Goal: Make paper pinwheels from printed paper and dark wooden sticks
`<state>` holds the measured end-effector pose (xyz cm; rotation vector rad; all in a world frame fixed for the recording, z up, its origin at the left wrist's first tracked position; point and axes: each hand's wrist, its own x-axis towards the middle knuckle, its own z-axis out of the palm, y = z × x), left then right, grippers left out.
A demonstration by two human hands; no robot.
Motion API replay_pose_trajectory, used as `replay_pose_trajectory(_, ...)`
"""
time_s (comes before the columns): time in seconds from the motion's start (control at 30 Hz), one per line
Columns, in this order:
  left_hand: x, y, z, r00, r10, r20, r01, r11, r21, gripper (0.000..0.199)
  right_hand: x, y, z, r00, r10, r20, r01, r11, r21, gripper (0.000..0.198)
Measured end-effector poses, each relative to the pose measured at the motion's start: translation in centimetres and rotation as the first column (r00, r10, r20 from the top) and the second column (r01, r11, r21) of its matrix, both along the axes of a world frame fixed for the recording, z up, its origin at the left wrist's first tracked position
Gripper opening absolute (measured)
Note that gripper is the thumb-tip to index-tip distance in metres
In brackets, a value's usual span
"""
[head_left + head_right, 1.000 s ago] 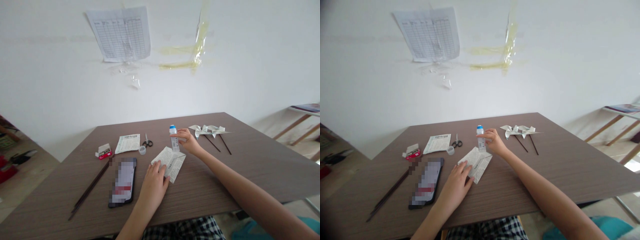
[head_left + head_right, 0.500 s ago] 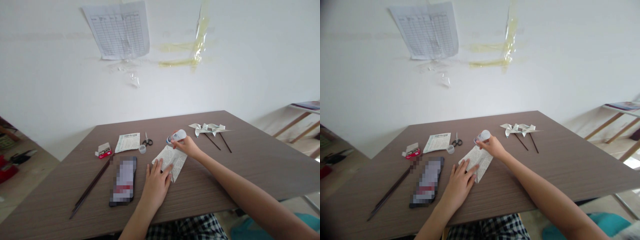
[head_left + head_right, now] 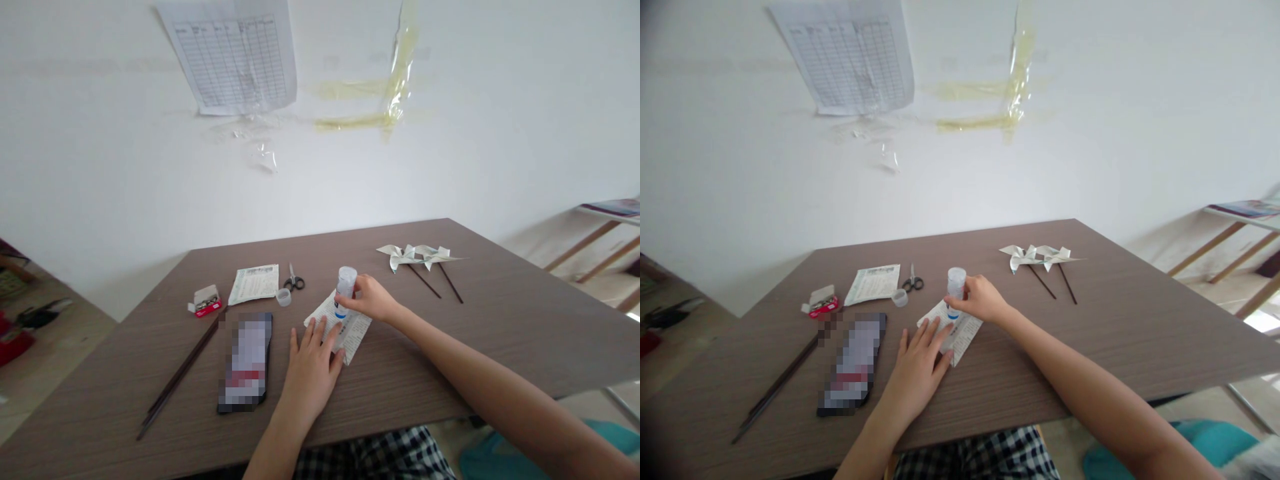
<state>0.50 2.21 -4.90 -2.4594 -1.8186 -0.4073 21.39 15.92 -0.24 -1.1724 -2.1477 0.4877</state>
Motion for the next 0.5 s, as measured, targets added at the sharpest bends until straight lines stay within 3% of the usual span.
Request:
replay_pose_trajectory(0.3, -0.2, 0.1, -0.5, 1.000, 0.017, -0.010, -0.017, 0.999, 0.036, 0.058, -0.4, -0.8, 0.7, 0.994, 0.073, 0.086, -0.076, 0.996, 0.038, 0.028)
replay_pose_trajectory(0.5, -0.3, 0.0, -0.1, 0.998, 0.029, -0.058, -0.029, 1.000, 0.009, 0.056, -0.4, -1.1, 0.9, 0.986, 0.140, 0.094, -0.141, 0.990, -0.001, 0.023)
